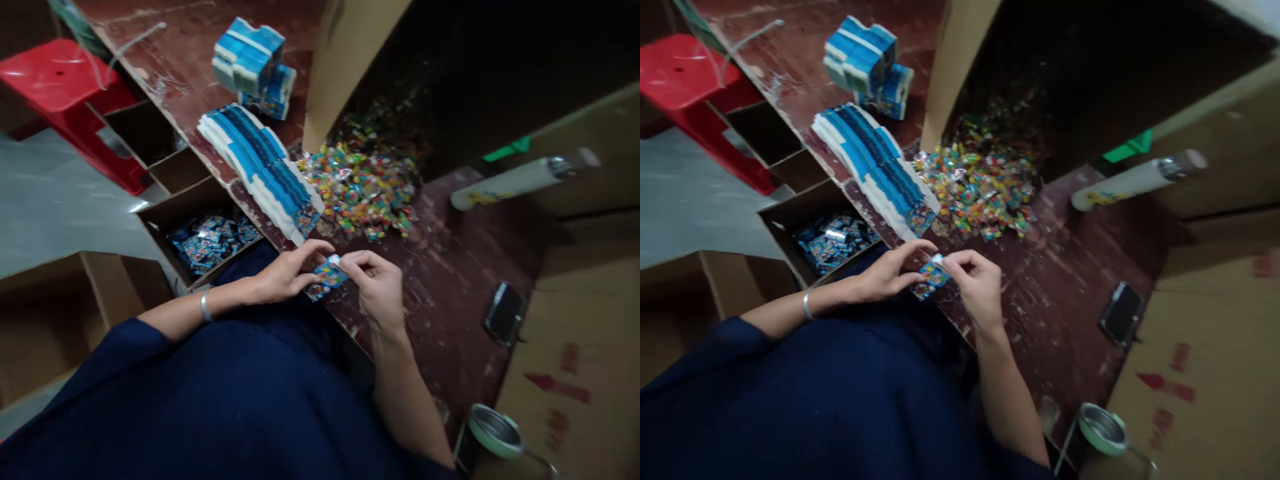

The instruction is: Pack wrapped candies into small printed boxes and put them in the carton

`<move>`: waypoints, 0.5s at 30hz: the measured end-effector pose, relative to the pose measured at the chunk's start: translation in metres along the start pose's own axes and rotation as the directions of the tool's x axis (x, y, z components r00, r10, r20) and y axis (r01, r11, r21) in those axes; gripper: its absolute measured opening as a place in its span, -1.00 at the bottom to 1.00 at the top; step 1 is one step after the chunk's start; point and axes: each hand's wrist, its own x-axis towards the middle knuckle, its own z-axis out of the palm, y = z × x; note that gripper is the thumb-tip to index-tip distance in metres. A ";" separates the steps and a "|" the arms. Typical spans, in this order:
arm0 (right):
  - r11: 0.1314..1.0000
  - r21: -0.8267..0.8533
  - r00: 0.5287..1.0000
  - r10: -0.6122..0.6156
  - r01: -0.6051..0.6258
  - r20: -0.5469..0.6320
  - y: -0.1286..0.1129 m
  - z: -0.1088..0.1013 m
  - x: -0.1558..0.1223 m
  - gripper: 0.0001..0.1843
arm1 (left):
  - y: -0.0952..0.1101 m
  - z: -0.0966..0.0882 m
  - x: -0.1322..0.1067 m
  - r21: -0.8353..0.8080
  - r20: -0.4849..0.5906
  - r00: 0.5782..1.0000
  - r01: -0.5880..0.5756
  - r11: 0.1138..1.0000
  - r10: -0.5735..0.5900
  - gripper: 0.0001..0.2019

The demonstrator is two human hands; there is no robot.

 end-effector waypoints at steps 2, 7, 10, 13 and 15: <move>0.998 -0.033 0.998 -0.059 0.059 -0.001 -0.004 0.003 -0.004 -0.73 | 0.001 0.001 0.000 -0.066 -0.019 0.998 0.065 0.996 -0.066 -0.53; 0.983 -0.085 0.986 -0.163 0.165 0.034 -0.004 0.006 -0.016 -0.72 | 0.001 0.007 0.002 -0.169 -0.031 0.989 0.135 0.976 -0.142 -0.67; 0.996 0.004 0.986 -0.090 0.091 0.140 0.002 0.001 -0.017 -0.71 | 0.008 -0.004 0.003 -0.111 0.028 0.985 0.171 0.979 -0.169 -0.71; 0.998 0.060 0.995 -0.021 0.015 0.094 0.008 -0.008 -0.015 -0.59 | 0.023 -0.043 0.004 0.135 0.124 0.974 0.175 0.975 -0.191 -0.71; 0.998 0.057 1.000 0.018 -0.017 -0.022 0.014 -0.014 -0.013 -0.58 | 0.033 -0.081 0.002 0.374 0.184 0.953 0.158 0.914 -0.240 -0.70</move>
